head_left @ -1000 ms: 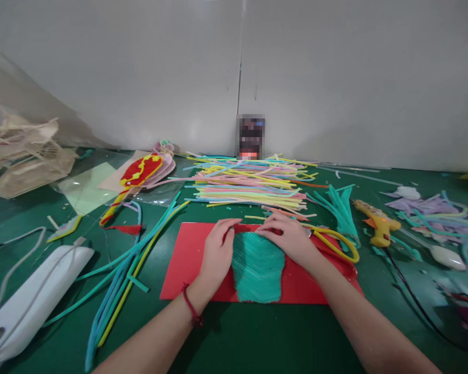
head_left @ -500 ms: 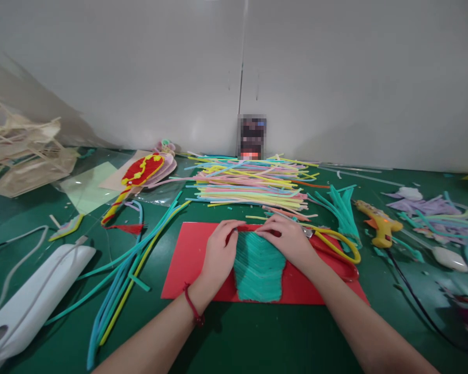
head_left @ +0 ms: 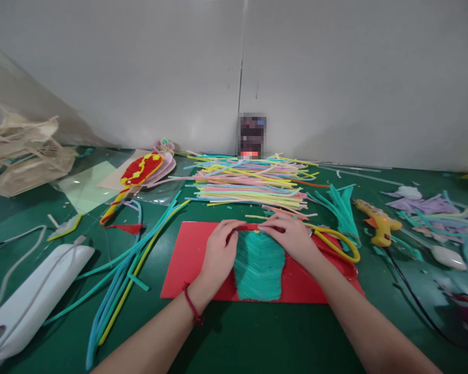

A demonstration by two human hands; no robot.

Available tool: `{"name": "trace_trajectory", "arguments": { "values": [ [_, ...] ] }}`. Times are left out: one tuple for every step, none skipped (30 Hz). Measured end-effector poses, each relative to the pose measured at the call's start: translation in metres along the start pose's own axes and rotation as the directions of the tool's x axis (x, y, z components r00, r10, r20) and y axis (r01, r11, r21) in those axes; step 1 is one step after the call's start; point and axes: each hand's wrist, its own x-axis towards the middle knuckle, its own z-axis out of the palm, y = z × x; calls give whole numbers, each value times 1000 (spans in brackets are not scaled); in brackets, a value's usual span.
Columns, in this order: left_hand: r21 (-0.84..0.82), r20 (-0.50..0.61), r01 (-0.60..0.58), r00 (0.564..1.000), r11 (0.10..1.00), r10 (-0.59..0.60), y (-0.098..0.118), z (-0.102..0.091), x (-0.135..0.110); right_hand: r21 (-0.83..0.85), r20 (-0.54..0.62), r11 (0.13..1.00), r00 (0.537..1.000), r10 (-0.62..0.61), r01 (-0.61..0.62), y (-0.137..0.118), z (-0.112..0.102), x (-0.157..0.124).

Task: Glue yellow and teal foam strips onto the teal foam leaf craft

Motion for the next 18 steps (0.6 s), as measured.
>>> {"name": "trace_trajectory", "arguments": {
  "values": [
    [-1, 2, 2, 1000, 1000, -2, 0, 0, 0, 6, -1, 1000, 1000, 7, -7, 0, -1, 0],
    [-3, 4, 3, 1000, 1000, -3, 0, 0, 0, 10, -1, 1000, 1000, 11, -11, 1, -3, 1],
    [-9, 5, 2, 1000, 1000, -2, 0, 0, 0, 10, 1, 1000, 1000, 14, -14, 1, -4, 1],
    [-19, 6, 1, 1000, 1000, -1, 0, 0, 0, 6, 3, 1000, 1000, 16, -16, 0, -6, 1],
    [-35, 5, 0, 1000, 999, 0, -1, 0, 0, -2, 3, 1000, 1000, 19, -19, 0, -7, 2],
    [-55, -3, -1, 1000, 998, 0, -2, 0, 0, -10, 0, 1000, 1000, 22, -22, -1, -9, 2],
    [-79, -20, 1, 1000, 997, -3, -3, -1, 0, -17, -6, 1000, 1000, 26, -26, -2, -10, 3],
    [-104, -49, 6, 999, 995, -12, -4, -1, 0, -20, -16, 999, 999, 34, -35, -3, -11, 3],
    [-132, -90, 15, 996, 991, -27, -5, -1, 0, -18, -29, 999, 999, 44, -45, -4, -13, 4],
    [-164, -136, 28, 989, 986, -51, -7, -2, 0, -12, -48, 998, 997, 57, -58, -4, -15, 4],
    [-200, -178, 44, 981, 979, -81, -8, -2, 0, -3, -71, 997, 995, 71, -72, -4, -18, 5],
    [-238, -207, 63, 972, 969, -114, -9, -3, 0, 5, -94, 996, 992, 85, -85, -4, -21, 5],
    [-272, -222, 80, 964, 959, -143, -9, -3, 0, 11, -115, 995, 989, 98, -97, -4, -25, 5],
    [-298, -223, 95, 961, 950, -166, -10, -3, -1, 14, -137, 994, 984, 110, -109, -3, -31, 4],
    [-313, -214, 107, 960, 944, -179, -10, -3, -1, 12, -160, 993, 980, 121, -121, -2, -37, 3],
    [-316, -202, 114, 962, 942, -184, -10, -3, -1, 6, -184, 990, 973, 138, -140, 0, -43, 0],
    [-311, -194, 115, 964, 944, -181, -10, -3, -1, -2, -228, 987, 961, 154, -159, 2, -50, -3],
    [-298, -188, 112, 967, 948, -173, -10, -3, -1, -16, -275, 983, 946, 173, -184, 6, -57, -7]
  ]
}}
